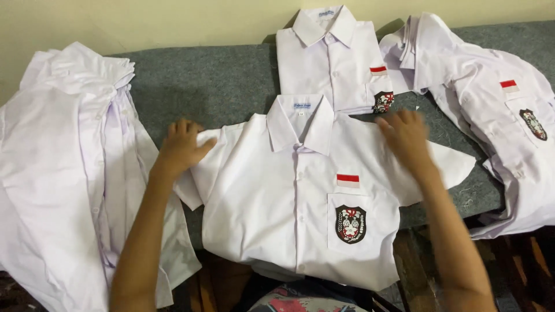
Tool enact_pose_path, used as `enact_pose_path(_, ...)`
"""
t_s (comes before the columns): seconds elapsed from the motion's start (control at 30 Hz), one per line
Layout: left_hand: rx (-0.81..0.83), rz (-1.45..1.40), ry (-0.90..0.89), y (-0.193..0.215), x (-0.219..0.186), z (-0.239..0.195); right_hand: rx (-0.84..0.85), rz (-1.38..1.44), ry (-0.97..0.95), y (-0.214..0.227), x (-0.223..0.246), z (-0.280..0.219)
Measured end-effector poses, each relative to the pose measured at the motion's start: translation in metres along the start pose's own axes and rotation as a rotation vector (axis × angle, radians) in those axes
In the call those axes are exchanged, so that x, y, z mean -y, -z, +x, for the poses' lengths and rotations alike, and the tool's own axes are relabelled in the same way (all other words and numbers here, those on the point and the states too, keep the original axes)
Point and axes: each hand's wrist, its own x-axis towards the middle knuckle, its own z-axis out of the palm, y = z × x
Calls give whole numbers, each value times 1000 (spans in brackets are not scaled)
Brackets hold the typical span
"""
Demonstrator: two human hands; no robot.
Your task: A person is smoothing and folding white collared shirts on a work table in a factory setting.
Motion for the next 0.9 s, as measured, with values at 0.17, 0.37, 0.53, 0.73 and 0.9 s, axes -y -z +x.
enact_pose_path(0.17,104,-189,56,43,3,-20,380,353,-142,7,-62,-50)
enact_pose_path(0.37,-17,-181,278,94,16,-30,550,234,-320,58,-36,-21)
enact_pose_path(0.53,152,69,385,94,25,-26,517,-21,-220,58,-69,-9)
enact_pose_path(0.73,-346,348,49,10,43,8,178,-272,-194,56,-108,9)
enact_pose_path(0.9,-335,-103,-340,38,-78,29,504,684,-742,91,-128,-34)
